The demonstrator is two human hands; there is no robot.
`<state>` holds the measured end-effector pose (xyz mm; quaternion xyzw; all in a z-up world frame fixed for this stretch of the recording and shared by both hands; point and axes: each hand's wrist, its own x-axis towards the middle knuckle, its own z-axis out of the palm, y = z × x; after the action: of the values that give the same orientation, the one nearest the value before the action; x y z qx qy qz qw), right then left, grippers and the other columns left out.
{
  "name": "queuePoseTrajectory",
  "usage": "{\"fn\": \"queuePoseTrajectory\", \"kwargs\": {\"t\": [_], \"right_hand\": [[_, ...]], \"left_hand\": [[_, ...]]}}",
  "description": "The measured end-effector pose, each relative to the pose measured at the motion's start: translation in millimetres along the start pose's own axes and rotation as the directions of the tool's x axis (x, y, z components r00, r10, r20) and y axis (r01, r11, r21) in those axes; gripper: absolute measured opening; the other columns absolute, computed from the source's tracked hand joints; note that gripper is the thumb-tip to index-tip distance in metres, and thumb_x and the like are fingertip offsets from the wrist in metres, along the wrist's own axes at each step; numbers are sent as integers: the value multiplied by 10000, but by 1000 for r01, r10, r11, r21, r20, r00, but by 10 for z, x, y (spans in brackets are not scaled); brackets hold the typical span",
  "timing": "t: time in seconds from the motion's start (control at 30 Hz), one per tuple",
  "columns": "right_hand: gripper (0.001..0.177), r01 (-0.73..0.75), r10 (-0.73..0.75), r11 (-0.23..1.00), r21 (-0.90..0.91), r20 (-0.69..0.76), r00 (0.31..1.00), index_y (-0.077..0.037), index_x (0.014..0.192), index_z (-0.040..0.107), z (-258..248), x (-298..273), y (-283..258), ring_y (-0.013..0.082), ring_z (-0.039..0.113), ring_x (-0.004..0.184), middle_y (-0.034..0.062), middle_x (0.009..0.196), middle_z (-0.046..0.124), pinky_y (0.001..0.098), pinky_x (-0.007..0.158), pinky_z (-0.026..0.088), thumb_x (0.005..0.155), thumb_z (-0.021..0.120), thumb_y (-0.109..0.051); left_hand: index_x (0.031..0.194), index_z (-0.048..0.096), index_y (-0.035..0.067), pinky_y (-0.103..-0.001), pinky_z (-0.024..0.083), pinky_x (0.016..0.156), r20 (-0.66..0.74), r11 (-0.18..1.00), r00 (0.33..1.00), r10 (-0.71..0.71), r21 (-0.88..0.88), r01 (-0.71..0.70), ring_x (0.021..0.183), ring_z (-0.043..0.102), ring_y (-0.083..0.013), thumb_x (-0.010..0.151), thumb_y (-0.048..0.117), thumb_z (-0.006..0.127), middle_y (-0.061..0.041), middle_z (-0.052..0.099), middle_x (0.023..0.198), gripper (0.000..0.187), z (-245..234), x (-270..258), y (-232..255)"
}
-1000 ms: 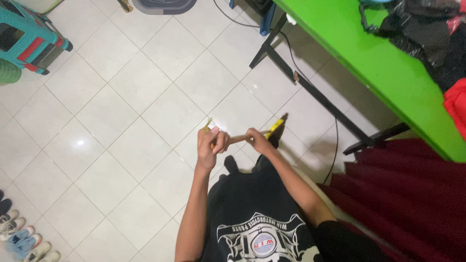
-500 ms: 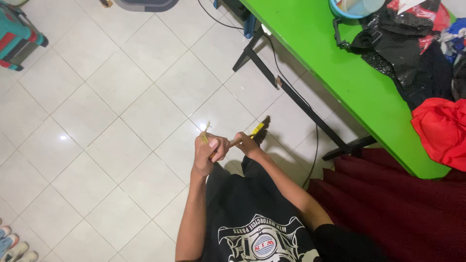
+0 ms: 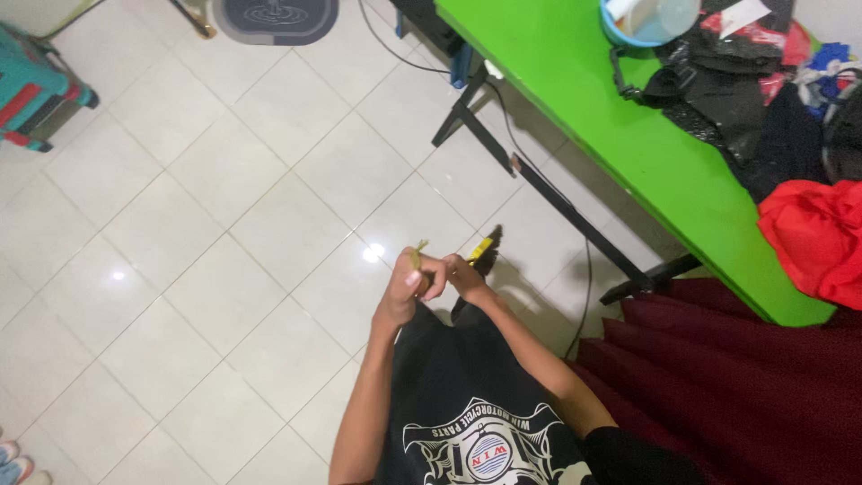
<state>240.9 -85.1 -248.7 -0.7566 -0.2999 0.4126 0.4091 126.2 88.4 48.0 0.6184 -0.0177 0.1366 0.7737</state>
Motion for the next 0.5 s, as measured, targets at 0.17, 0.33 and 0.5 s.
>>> {"fn": "queuePoseTrajectory", "kwargs": {"t": [0.17,0.33,0.5], "right_hand": [[301,190,-192,981,-27,-127,973,8,1199,538,347,230,-159,180,641,1004,112,1061,658,353,895,512,948,638,-124],[316,99,-97,993,65,-34,995,5,1239,537,498,390,-247,182,694,1015,100,1088,685,323,828,546,945,603,-89],[210,265,-267,962,-64,-19,963,12,1141,611,470,486,-394,214,715,992,126,1047,717,346,860,571,1024,574,-158]], "left_hand": [[527,398,81,-285,233,490,-210,999,977,-36,-45,27,488,351,-123,910,786,406,2,353,504,802,-302,-156,120],[532,387,83,-294,229,493,-226,999,973,-40,3,41,502,355,-127,911,774,371,-1,344,517,788,-392,-372,229],[561,407,116,-263,280,437,-144,989,987,74,136,-55,441,346,-109,935,872,164,31,351,499,878,-386,-237,223]]}}
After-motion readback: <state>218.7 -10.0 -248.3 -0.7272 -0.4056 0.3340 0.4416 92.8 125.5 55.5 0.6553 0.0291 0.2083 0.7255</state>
